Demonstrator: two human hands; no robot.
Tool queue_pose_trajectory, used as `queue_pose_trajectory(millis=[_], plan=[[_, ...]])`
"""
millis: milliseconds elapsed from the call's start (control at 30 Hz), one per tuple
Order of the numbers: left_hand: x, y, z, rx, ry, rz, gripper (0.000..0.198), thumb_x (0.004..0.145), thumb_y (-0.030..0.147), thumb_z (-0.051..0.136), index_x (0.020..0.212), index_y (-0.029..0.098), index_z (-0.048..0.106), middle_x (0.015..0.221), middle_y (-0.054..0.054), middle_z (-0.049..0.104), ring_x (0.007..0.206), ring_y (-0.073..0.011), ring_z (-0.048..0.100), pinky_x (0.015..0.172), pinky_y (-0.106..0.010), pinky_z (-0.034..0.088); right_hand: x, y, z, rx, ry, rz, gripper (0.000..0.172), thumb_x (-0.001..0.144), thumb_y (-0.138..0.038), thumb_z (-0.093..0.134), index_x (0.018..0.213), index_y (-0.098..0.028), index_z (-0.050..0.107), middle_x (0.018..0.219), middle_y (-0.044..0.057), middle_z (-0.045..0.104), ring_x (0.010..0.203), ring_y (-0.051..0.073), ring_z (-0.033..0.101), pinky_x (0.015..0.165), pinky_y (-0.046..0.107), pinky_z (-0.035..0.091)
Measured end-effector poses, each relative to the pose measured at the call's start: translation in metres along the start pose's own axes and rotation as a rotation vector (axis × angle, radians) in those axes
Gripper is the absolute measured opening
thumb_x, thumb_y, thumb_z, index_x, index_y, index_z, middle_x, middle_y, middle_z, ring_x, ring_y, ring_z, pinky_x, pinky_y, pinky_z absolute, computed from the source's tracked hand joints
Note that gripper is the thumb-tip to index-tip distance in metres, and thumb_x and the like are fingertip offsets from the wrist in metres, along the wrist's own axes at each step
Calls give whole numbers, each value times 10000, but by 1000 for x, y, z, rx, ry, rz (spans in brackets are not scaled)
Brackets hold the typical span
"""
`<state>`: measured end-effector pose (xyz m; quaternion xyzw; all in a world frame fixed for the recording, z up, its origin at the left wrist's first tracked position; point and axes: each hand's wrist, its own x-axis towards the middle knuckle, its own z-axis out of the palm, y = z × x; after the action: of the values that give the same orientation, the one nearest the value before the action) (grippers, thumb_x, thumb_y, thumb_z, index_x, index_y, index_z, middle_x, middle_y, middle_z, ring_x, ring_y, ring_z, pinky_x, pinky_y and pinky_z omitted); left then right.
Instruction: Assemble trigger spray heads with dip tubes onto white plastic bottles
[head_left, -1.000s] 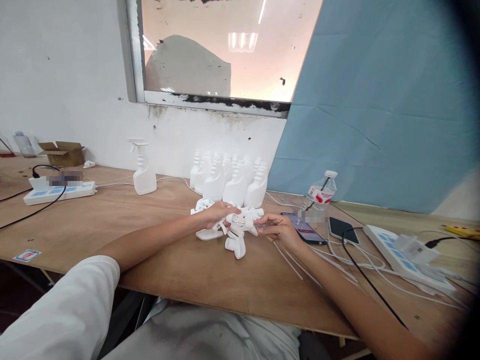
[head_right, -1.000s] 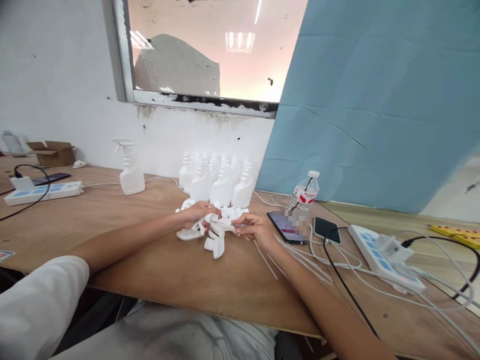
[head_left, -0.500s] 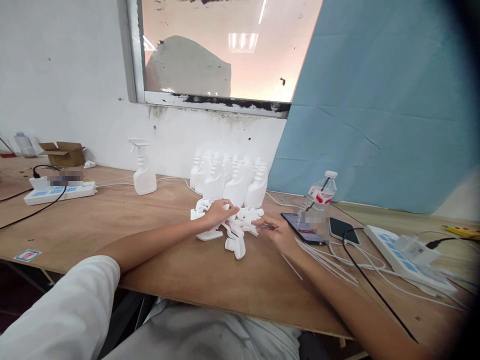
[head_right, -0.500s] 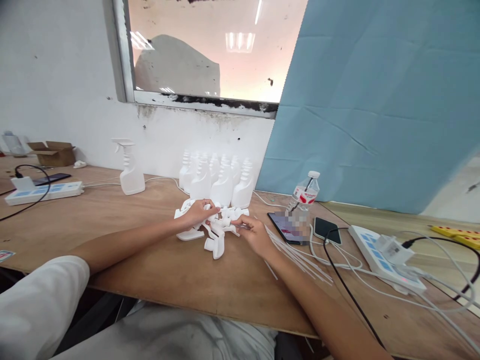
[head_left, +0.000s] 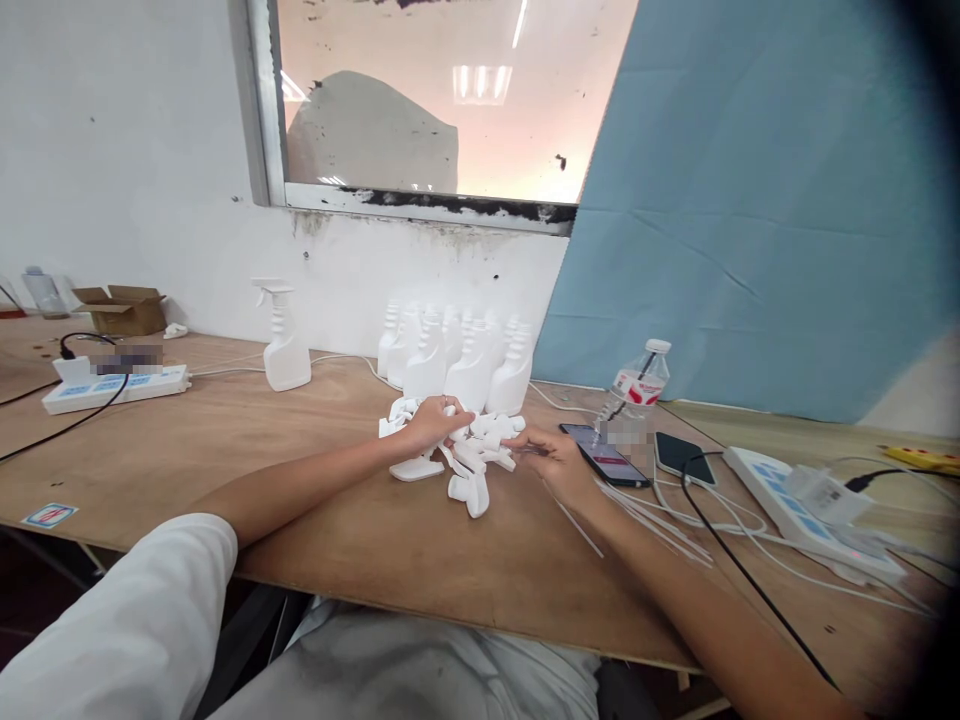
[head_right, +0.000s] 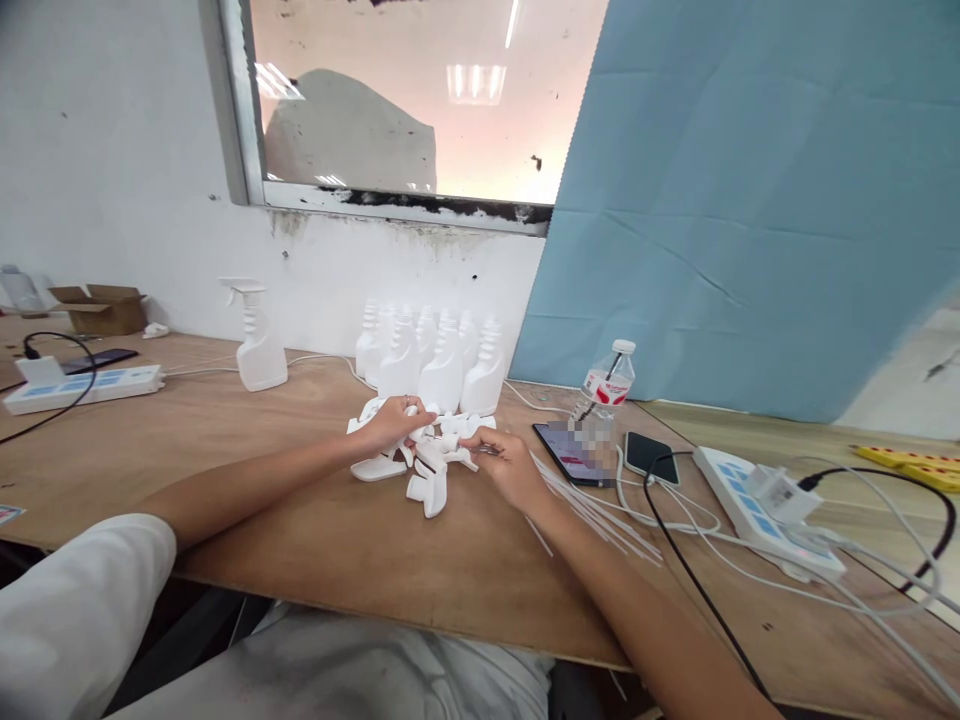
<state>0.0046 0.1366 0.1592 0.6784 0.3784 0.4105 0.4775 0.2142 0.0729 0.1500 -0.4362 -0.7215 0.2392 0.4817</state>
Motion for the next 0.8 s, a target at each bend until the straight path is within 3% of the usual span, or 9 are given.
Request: queue_pose_trajectory(millis=[133,233,333,400,433,500,600,667,800], plan=[[0,-2,-1,115,73,85,251,759,387,658,711,183,519,551,27,553,427,-132,572,366,-184,366,-4,3,11,-70,35,-35,155,689,-230,599,778,-193,721,844,40,729,805,232,622,766,350,444],[2,-6,-1,43,90,90,249,754,369,658,698,190,493,527,36,531,425,-137,574,389,-199,403,-5,3,15,29,62,9,121,646,-218,634,742,-194,704,780,27,709,729,194,601,681,304,439],[4,-7,-1,-118,1,-6,247,748,322,647,667,200,448,458,61,474,354,-115,481,363,-209,386,-3,5,12,216,16,171,152,576,-226,676,722,-181,682,614,-8,637,446,98,425,450,237,309],[4,-5,-1,-160,-63,-39,248,740,299,644,648,198,437,467,61,484,328,-92,424,350,-211,374,-1,5,8,298,-25,254,177,552,-230,675,719,-173,671,550,-29,593,368,59,291,396,221,204],[4,-4,0,-145,-72,-37,248,736,293,647,641,194,440,486,56,500,327,-84,414,348,-209,369,0,5,6,298,-32,255,173,550,-228,667,713,-170,669,543,-30,588,366,58,286,395,221,197],[3,-1,0,-75,-32,-7,249,736,295,649,636,186,449,524,50,522,342,-78,431,352,-201,369,0,3,4,206,-11,167,148,572,-217,640,707,-170,677,592,-10,623,432,94,407,436,232,286],[0,1,0,56,48,61,249,750,320,644,646,180,465,530,51,513,385,-93,504,371,-185,374,-3,-2,7,-65,20,-39,141,660,-197,574,736,-182,692,756,28,702,683,183,589,638,292,429],[-3,0,0,139,65,116,240,762,341,636,668,179,485,539,48,523,408,-105,543,373,-175,366,-7,-4,13,-216,18,-133,179,717,-175,518,770,-192,688,822,39,718,770,207,615,727,319,441],[-5,-3,1,195,90,158,215,773,345,627,710,184,499,542,46,537,431,-120,576,377,-171,364,-13,-1,21,-313,20,-210,193,750,-163,485,796,-196,670,809,50,706,761,210,616,730,322,439]])
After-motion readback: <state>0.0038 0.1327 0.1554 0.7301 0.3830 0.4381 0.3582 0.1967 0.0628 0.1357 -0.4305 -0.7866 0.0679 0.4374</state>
